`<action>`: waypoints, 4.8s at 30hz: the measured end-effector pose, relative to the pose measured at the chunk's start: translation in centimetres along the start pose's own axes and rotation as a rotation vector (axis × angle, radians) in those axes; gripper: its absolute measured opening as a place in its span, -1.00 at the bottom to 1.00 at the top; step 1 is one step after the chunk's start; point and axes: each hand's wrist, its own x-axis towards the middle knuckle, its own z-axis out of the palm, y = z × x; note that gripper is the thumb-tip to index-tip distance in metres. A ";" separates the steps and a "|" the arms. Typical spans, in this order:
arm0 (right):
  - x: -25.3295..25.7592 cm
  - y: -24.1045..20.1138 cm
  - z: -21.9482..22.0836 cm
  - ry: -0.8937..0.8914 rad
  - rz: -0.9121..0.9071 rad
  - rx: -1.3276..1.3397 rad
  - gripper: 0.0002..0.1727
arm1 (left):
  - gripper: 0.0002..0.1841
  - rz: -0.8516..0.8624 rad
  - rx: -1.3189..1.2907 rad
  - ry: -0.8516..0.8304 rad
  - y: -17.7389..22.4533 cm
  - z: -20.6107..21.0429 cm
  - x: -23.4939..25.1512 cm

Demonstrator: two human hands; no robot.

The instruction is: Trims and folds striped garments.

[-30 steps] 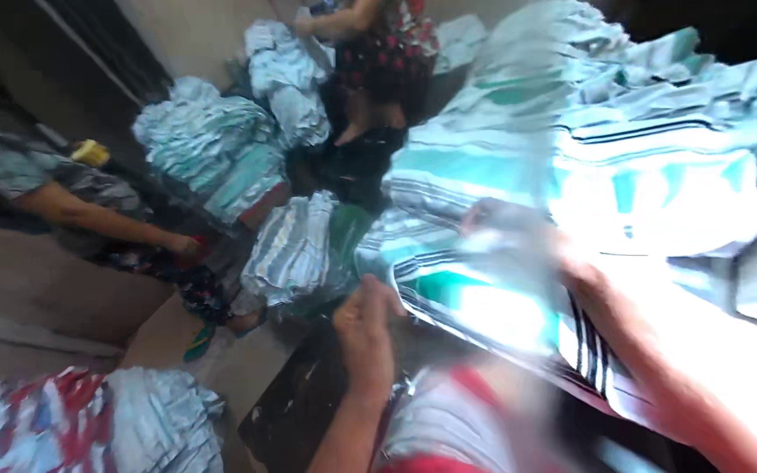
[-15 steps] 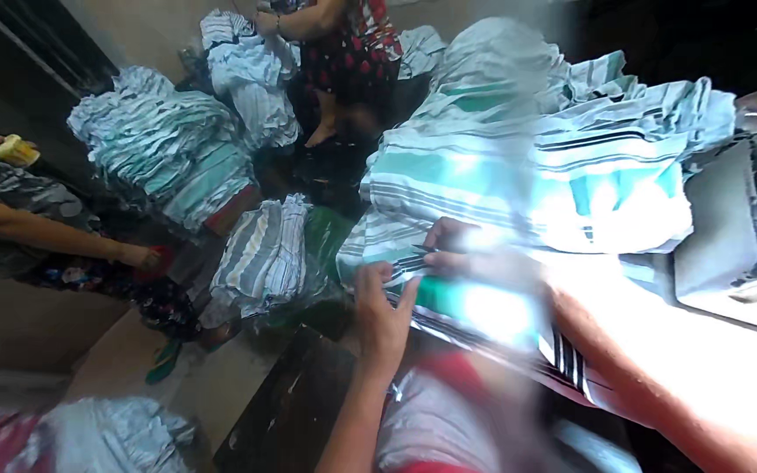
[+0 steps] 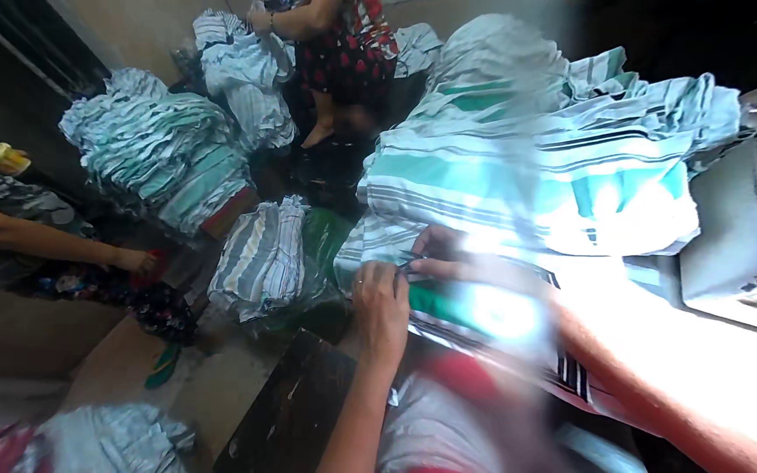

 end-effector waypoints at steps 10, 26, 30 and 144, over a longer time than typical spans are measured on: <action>0.4 0.2 -0.7 -0.048 0.041 -0.132 -0.84 | -0.79 0.006 -0.072 -0.034 -2.3 -0.6 0.4; 0.3 -0.9 0.6 -0.056 0.076 -0.477 -0.65 | -0.83 0.091 -0.069 0.080 -2.5 0.1 0.1; 0.4 -0.6 0.4 -0.102 0.071 -0.482 -0.56 | -0.83 0.082 -0.071 0.078 -2.4 0.1 0.1; -0.2 0.1 -0.8 0.187 0.086 0.128 -0.62 | -0.52 -0.827 -0.959 -0.016 -6.1 0.7 -8.6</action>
